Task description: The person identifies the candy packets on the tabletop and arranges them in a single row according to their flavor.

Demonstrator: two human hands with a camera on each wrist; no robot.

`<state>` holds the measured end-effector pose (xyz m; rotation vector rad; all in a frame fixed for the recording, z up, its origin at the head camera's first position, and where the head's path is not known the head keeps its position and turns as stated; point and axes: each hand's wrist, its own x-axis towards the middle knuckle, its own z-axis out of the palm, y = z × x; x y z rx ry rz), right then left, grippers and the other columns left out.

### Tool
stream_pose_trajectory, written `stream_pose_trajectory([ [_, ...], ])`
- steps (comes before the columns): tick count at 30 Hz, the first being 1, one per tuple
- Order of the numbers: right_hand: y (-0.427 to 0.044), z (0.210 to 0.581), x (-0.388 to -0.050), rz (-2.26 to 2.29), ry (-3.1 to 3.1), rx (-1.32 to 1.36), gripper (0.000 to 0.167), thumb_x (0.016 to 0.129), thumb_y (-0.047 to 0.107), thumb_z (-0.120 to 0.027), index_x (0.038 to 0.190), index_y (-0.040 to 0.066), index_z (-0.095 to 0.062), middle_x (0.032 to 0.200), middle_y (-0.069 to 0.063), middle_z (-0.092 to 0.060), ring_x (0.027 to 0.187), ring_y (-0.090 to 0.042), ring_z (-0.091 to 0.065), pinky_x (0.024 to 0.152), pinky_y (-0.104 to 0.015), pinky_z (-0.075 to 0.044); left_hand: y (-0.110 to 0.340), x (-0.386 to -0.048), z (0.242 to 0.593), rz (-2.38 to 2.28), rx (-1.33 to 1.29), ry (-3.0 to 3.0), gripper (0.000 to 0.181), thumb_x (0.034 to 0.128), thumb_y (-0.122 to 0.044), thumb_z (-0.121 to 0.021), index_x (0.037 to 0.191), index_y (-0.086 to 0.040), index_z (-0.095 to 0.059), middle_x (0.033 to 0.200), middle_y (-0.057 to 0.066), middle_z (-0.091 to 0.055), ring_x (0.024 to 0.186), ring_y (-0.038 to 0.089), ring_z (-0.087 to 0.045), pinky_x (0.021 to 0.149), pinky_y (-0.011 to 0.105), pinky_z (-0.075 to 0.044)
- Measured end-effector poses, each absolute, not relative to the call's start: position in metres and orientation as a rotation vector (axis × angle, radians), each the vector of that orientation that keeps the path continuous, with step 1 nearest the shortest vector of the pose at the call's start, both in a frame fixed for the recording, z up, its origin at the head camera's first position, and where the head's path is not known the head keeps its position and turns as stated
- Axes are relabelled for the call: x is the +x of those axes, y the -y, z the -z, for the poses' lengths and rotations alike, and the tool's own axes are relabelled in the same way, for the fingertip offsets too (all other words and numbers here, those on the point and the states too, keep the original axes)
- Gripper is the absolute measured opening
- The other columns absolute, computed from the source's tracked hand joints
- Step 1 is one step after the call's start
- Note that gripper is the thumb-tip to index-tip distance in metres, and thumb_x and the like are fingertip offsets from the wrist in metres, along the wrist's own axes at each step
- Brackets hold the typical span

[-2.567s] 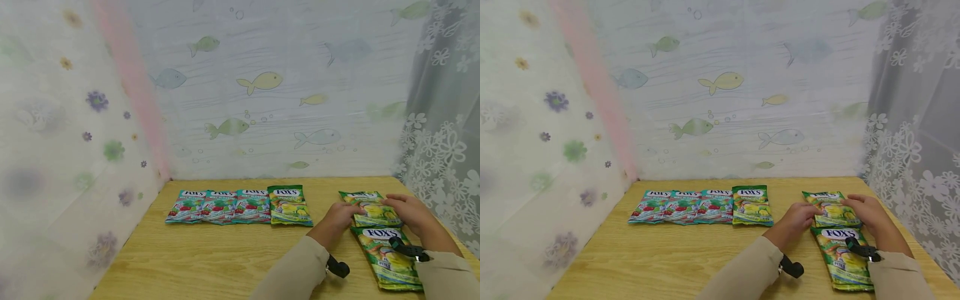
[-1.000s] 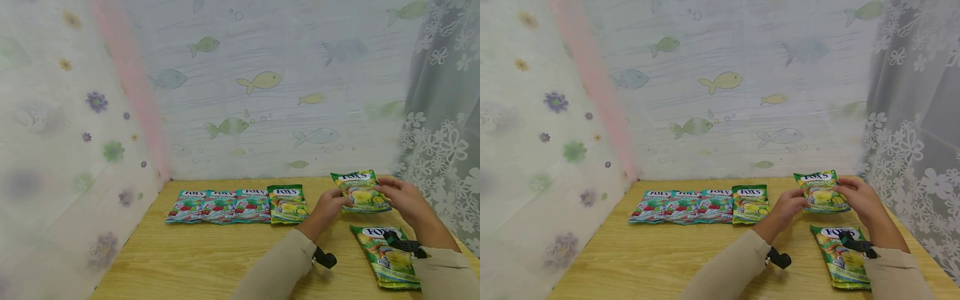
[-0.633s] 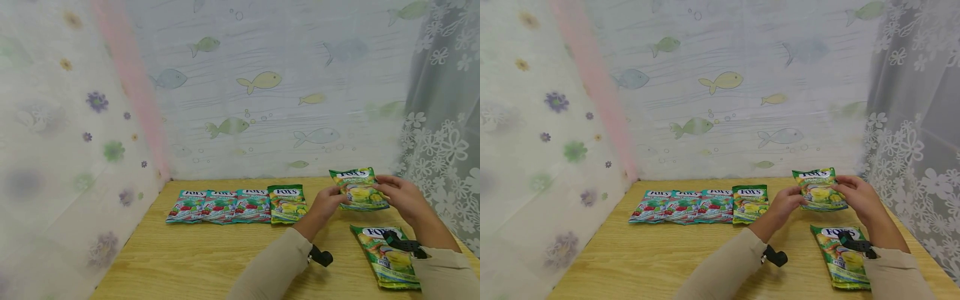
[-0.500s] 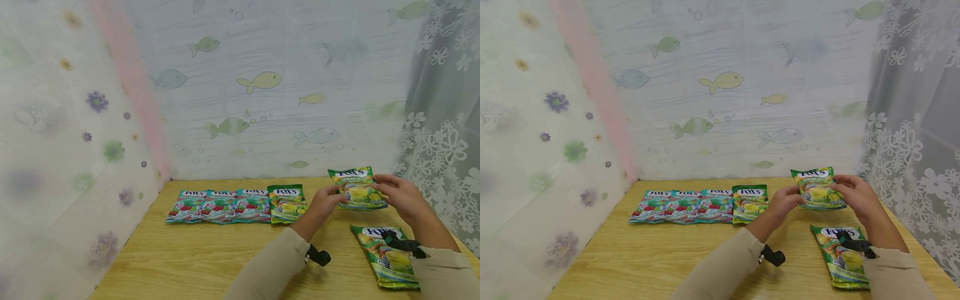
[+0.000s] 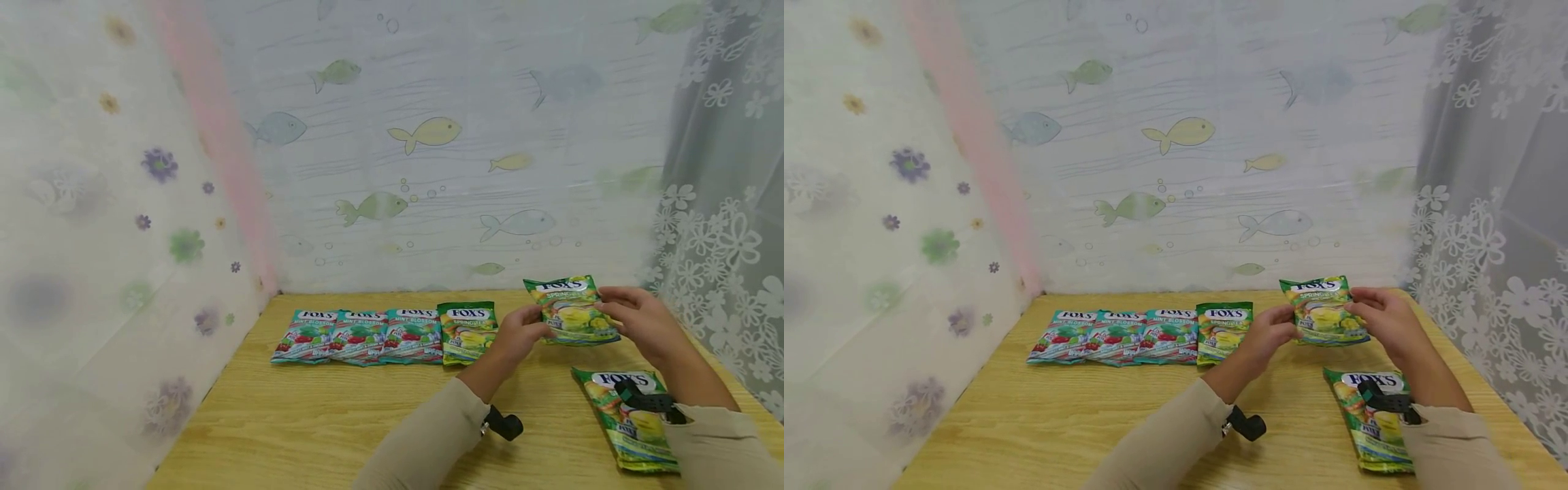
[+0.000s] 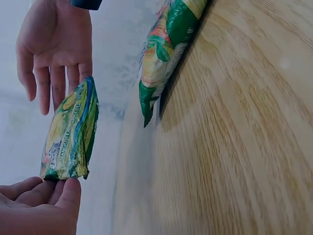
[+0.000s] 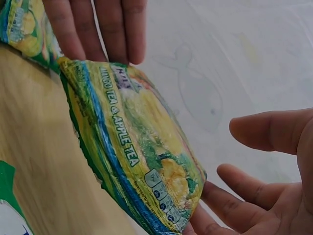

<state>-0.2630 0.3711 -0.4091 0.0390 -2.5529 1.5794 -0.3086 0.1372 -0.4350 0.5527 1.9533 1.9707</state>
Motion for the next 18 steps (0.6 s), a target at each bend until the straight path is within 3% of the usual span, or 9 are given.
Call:
stream_pose_trajectory([
  [4, -0.366, 0.409, -0.266, -1.584, 2.577, 0.058, 0.073, 0.112, 0.039, -0.045, 0.160, -0.009, -0.021, 0.161, -0.034, -0.024, 0.140, -0.043, -0.037, 0.110, -0.071, -0.037, -0.129, -0.309, 0.432, -1.926, 0.576, -2.005, 0.063, 0.0909, -0.018, -0.070, 0.152, -0.014, -0.053, 0.149, 0.000, -0.059, 0.140, 0.018, -0.054, 0.108, 0.034, -0.050],
  [7, -0.361, 0.409, -0.267, -1.575, 2.606, 0.034, 0.073, 0.111, 0.041, -0.046, 0.161, -0.007, -0.022, 0.162, -0.034, -0.025, 0.143, -0.049, -0.034, 0.109, -0.057, -0.046, -0.124, -0.308, 0.432, -1.915, 0.573, -2.030, 0.063, 0.0909, -0.018, -0.070, 0.152, -0.015, -0.054, 0.150, -0.001, -0.058, 0.140, 0.018, -0.054, 0.108, 0.035, -0.050],
  [11, -0.356, 0.410, -0.268, -1.564, 2.636, 0.016, 0.073, 0.111, 0.041, -0.047, 0.161, -0.006, -0.024, 0.162, -0.033, -0.028, 0.141, -0.046, -0.040, 0.098, -0.036, -0.054, -0.119, -0.308, 0.434, -1.920, 0.547, -2.039, 0.062, 0.0908, -0.018, -0.071, 0.151, -0.014, -0.055, 0.150, 0.000, -0.058, 0.141, 0.018, -0.053, 0.109, 0.038, -0.050],
  [13, -0.354, 0.411, -0.269, -1.571, 2.645, 0.019, 0.073, 0.111, 0.040, -0.048, 0.160, -0.007, -0.024, 0.162, -0.033, -0.028, 0.141, -0.047, -0.040, 0.099, -0.037, -0.054, -0.117, -0.308, 0.437, -1.941, 0.529, -2.024, 0.062, 0.0905, -0.017, -0.071, 0.150, -0.013, -0.055, 0.150, 0.001, -0.058, 0.141, 0.020, -0.053, 0.110, 0.041, -0.050],
  [18, -0.349, 0.415, -0.270, -1.617, 2.650, 0.039, 0.074, 0.110, 0.039, -0.049, 0.160, -0.008, -0.022, 0.163, -0.034, -0.025, 0.144, -0.051, -0.034, 0.110, -0.063, -0.042, -0.115, -0.309, 0.443, -1.998, 0.472, -1.977, 0.059, 0.0907, -0.014, -0.071, 0.148, -0.012, -0.057, 0.148, 0.002, -0.059, 0.139, 0.023, -0.054, 0.109, 0.047, -0.050],
])
